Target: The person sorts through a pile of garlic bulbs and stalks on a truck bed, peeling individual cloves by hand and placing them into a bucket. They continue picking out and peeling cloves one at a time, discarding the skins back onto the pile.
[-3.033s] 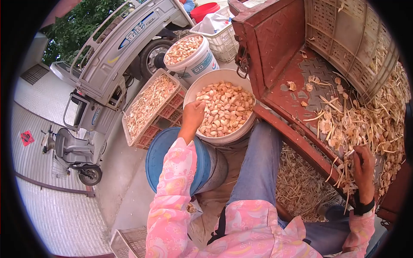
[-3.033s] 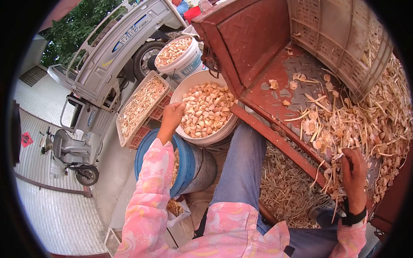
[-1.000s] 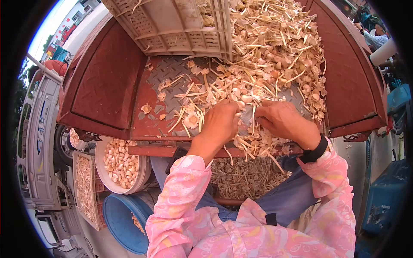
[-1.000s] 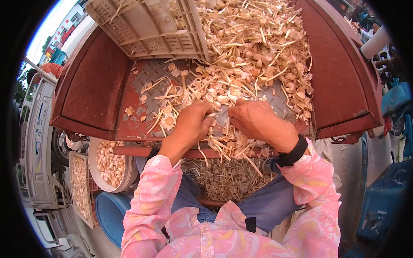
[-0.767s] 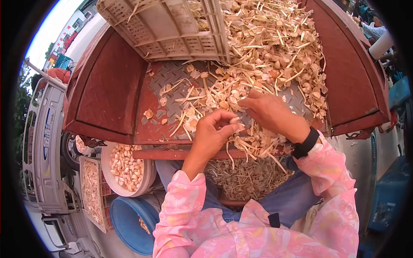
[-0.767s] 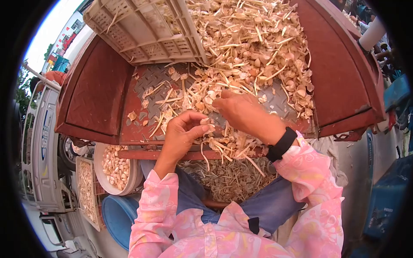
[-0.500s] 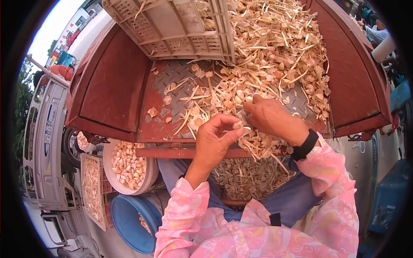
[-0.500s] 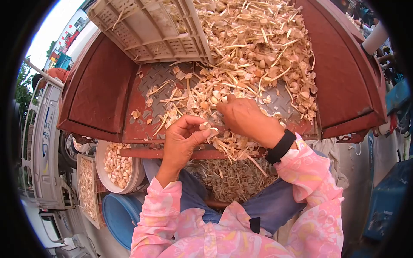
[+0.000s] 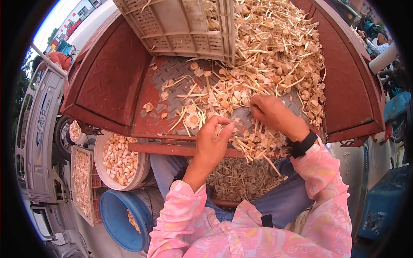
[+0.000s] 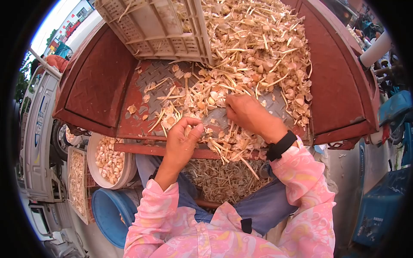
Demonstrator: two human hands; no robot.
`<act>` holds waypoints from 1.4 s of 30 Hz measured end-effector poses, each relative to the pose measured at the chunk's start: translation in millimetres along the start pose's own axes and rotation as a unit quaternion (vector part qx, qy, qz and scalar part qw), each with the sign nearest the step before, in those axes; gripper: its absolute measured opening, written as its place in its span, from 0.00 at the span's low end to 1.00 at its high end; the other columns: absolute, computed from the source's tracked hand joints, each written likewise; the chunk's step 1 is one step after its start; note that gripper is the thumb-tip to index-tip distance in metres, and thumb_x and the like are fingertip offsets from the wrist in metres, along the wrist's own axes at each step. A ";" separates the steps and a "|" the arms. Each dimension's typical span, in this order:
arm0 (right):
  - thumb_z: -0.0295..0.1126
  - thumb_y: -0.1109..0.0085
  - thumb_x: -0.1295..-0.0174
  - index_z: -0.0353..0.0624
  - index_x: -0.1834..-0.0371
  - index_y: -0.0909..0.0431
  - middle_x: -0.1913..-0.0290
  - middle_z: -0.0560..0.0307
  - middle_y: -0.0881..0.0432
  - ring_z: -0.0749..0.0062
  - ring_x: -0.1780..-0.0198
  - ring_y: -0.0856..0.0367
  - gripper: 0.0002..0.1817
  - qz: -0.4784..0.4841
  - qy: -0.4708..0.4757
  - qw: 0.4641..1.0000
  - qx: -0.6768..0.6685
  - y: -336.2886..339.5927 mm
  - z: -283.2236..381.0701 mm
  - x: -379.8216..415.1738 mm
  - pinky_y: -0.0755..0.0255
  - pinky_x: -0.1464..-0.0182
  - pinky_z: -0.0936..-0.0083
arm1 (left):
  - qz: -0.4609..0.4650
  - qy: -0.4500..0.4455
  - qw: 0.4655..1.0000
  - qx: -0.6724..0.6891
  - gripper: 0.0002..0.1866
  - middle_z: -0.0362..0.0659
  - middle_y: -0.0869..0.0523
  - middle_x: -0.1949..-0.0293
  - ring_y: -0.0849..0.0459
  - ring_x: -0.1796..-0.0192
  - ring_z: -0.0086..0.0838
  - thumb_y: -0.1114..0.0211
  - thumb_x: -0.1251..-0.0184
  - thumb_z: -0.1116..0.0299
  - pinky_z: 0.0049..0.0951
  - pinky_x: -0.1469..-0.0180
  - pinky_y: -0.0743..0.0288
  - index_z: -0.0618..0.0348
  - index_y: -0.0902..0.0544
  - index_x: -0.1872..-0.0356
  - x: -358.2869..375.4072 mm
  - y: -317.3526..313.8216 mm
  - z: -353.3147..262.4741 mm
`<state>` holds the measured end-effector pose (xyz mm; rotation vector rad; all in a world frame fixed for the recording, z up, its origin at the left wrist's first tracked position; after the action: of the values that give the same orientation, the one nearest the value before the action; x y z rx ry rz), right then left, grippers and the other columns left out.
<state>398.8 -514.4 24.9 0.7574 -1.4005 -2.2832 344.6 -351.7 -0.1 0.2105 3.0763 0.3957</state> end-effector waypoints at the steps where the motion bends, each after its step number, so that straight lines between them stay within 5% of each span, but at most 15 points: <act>1: 0.26 0.49 0.43 0.38 0.67 0.26 0.72 0.47 0.21 0.59 0.74 0.20 0.05 0.023 -0.046 0.996 -0.066 1.6 -4.6 1.8 0.26 0.69 0.69 | 0.008 0.025 1.000 0.015 0.14 0.35 0.22 0.69 0.26 0.68 0.14 0.40 0.34 0.66 0.13 0.68 0.33 0.62 0.24 0.52 -1.4 -1.7 1.7; 6: 0.28 0.48 0.36 0.36 0.63 0.24 0.72 0.60 0.21 0.80 0.74 0.23 0.07 0.044 -0.184 0.867 -0.462 3.4 2.6 18.1 0.28 0.70 0.82 | 0.067 0.171 0.931 0.314 0.19 0.36 0.19 0.65 0.22 0.67 0.16 0.42 0.30 0.64 0.14 0.68 0.27 0.63 0.27 0.44 -2.3 -34.7 2.2; 10: 0.29 0.47 0.36 0.37 0.63 0.23 0.70 0.63 0.21 0.82 0.73 0.23 0.07 0.022 -0.138 0.829 -0.541 -6.4 26.0 17.6 0.28 0.70 0.83 | 0.018 0.139 0.917 0.373 0.18 0.36 0.18 0.66 0.22 0.70 0.15 0.40 0.32 0.64 0.14 0.70 0.28 0.63 0.25 0.46 -2.0 -36.4 0.2; 11: 0.29 0.46 0.37 0.38 0.62 0.23 0.70 0.61 0.21 0.81 0.73 0.23 0.06 -0.016 -0.118 0.844 -0.523 -6.6 22.3 20.3 0.29 0.70 0.82 | 0.012 0.131 0.911 0.391 0.17 0.36 0.18 0.66 0.22 0.71 0.14 0.39 0.33 0.66 0.14 0.70 0.27 0.63 0.24 0.47 -3.9 -39.3 2.5; 12: 0.26 0.43 0.40 0.39 0.58 0.24 0.70 0.60 0.22 0.78 0.69 0.22 0.08 -0.059 -0.023 0.928 -0.367 8.2 29.6 21.1 0.28 0.68 0.78 | 0.000 0.123 0.905 0.407 0.14 0.38 0.17 0.66 0.21 0.73 0.14 0.39 0.34 0.69 0.11 0.72 0.26 0.64 0.23 0.51 -4.8 -36.5 5.6; 14: 0.25 0.42 0.47 0.41 0.66 0.25 0.72 0.51 0.26 0.54 0.65 0.25 0.06 -0.200 0.099 0.934 -0.278 7.4 42.7 23.7 0.30 0.63 0.65 | -0.062 0.165 0.869 0.462 0.10 0.41 0.17 0.65 0.19 0.71 0.16 0.39 0.34 0.73 0.09 0.71 0.22 0.63 0.25 0.54 0.0 -30.0 13.8; 19: 0.26 0.42 0.48 0.39 0.69 0.25 0.73 0.50 0.27 0.52 0.67 0.24 0.05 -0.184 0.066 0.943 -0.270 7.6 51.6 22.5 0.30 0.66 0.62 | -0.114 0.191 0.848 0.482 0.07 0.41 0.19 0.66 0.22 0.74 0.17 0.40 0.35 0.74 0.11 0.75 0.25 0.62 0.25 0.58 7.3 -22.6 23.6; 22: 0.28 0.43 0.47 0.38 0.72 0.26 0.72 0.49 0.26 0.52 0.67 0.23 0.05 -0.158 0.056 0.937 -0.306 7.0 50.7 23.0 0.29 0.66 0.62 | -0.020 0.099 0.902 0.419 0.06 0.41 0.21 0.69 0.29 0.78 0.15 0.41 0.33 0.71 0.10 0.80 0.34 0.60 0.26 0.60 9.8 -20.4 11.2; 25: 0.31 0.45 0.44 0.39 0.73 0.27 0.71 0.49 0.25 0.52 0.67 0.22 0.07 -0.067 0.001 0.980 -0.187 -4.3 46.8 25.7 0.29 0.66 0.61 | 0.055 0.081 0.900 0.424 0.07 0.40 0.24 0.71 0.34 0.80 0.14 0.44 0.30 0.67 0.09 0.81 0.42 0.60 0.26 0.61 19.1 -20.4 -7.7; 27: 0.35 0.47 0.40 0.40 0.74 0.27 0.71 0.49 0.25 0.53 0.67 0.21 0.11 -0.065 -0.022 0.996 -0.053 -3.9 37.8 36.0 0.28 0.67 0.60 | 0.094 0.146 0.796 0.580 0.10 0.38 0.31 0.74 0.38 0.79 0.15 0.50 0.27 0.64 0.11 0.81 0.43 0.61 0.27 0.59 21.5 -25.2 -8.0; 29: 0.38 0.45 0.39 0.43 0.72 0.24 0.70 0.53 0.24 0.57 0.70 0.20 0.10 -0.044 -0.046 0.997 -0.054 0.4 35.6 31.6 0.26 0.70 0.62 | 0.104 0.212 0.696 0.678 0.12 0.38 0.34 0.74 0.38 0.79 0.16 0.52 0.25 0.63 0.13 0.80 0.42 0.62 0.27 0.58 23.8 -31.9 -13.2; 32: 0.34 0.45 0.40 0.42 0.71 0.24 0.70 0.52 0.24 0.54 0.68 0.22 0.08 -0.095 -0.046 0.989 -0.105 18.6 32.5 24.1 0.28 0.67 0.63 | 0.136 0.205 0.660 0.709 0.13 0.37 0.33 0.74 0.38 0.78 0.16 0.53 0.25 0.61 0.14 0.80 0.42 0.61 0.28 0.56 23.5 -34.5 -8.3; 40: 0.32 0.45 0.42 0.43 0.68 0.26 0.68 0.53 0.25 0.53 0.67 0.22 0.06 -0.101 -0.034 0.987 -0.119 10.9 31.6 32.8 0.27 0.68 0.61 | 0.115 0.197 0.670 0.707 0.13 0.39 0.33 0.74 0.38 0.79 0.17 0.55 0.25 0.62 0.14 0.81 0.43 0.61 0.26 0.59 34.1 -23.4 -9.1; 42: 0.34 0.45 0.42 0.42 0.73 0.31 0.68 0.52 0.29 0.54 0.71 0.22 0.09 -0.050 -0.014 0.997 -0.054 0.7 36.0 35.4 0.29 0.73 0.63 | 0.109 0.149 0.711 0.678 0.13 0.39 0.34 0.77 0.37 0.80 0.16 0.55 0.25 0.60 0.13 0.83 0.44 0.58 0.28 0.59 35.1 1.6 -14.5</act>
<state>348.8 -508.9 29.6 0.7810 -1.2657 -2.4325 309.3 -348.9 13.8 0.5337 2.8306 -2.0496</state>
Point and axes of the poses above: each hand's wrist, its own x-axis away from the middle knuckle, its own y-axis out of the back of the hand, z = x × y, the point moved 7 cm from there along -x, towards the middle knuckle
